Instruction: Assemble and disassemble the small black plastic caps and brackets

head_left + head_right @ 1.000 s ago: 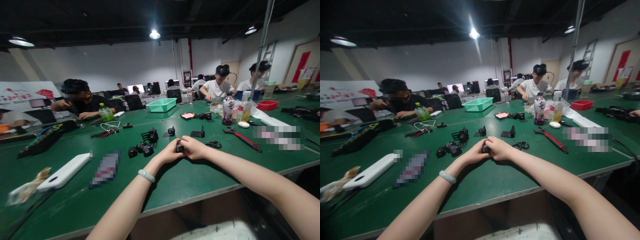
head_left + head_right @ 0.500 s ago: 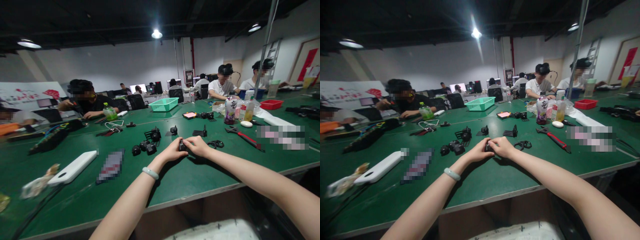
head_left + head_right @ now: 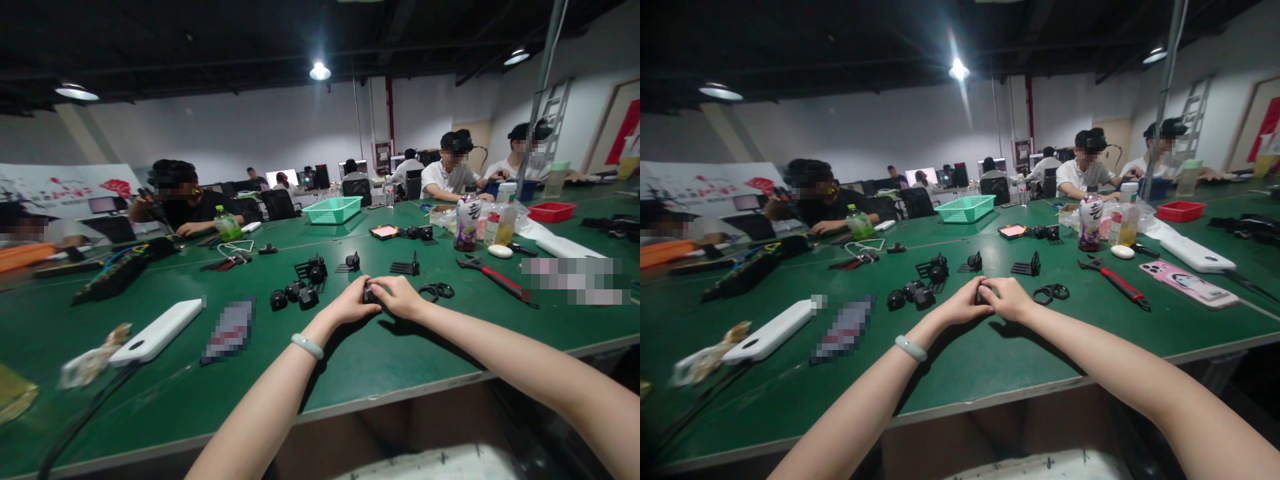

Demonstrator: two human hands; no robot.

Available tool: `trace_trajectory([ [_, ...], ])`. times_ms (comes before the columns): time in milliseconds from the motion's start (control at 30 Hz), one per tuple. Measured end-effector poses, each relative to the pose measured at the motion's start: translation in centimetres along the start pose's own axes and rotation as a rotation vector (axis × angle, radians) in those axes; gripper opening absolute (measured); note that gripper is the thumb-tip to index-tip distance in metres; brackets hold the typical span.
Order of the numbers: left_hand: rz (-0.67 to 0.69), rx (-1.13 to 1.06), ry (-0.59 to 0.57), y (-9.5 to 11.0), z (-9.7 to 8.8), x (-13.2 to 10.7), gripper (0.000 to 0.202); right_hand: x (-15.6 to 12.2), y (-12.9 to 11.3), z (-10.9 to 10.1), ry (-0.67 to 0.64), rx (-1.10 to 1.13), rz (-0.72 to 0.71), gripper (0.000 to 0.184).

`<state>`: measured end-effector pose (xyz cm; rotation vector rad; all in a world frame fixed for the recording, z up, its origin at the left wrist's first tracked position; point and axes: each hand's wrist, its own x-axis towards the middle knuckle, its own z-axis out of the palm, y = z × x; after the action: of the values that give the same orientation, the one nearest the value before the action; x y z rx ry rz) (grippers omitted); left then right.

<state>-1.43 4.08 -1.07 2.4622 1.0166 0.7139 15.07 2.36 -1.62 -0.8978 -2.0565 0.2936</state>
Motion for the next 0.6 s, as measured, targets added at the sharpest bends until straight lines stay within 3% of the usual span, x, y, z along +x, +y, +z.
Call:
trace_trajectory([
  [167,-0.04,0.026,0.014,-0.4,0.2,0.0,0.068,-0.3,0.3,-1.2,0.044,-0.112,0.058,0.042],
  [367,-0.009,-0.008,0.002,0.0,0.1,-0.1,0.062,0.0,0.2,-0.6,-0.006,-0.073,-0.054,0.029],
  [500,-0.046,0.01,0.001,-0.1,0.2,-0.3,0.066,-0.5,0.4,-0.6,-0.012,-0.145,-0.074,0.043],
  [600,-0.048,0.008,0.003,0.0,0.1,-0.4,0.067,-0.8,0.5,-0.4,0.023,-0.18,-0.162,0.036],
])
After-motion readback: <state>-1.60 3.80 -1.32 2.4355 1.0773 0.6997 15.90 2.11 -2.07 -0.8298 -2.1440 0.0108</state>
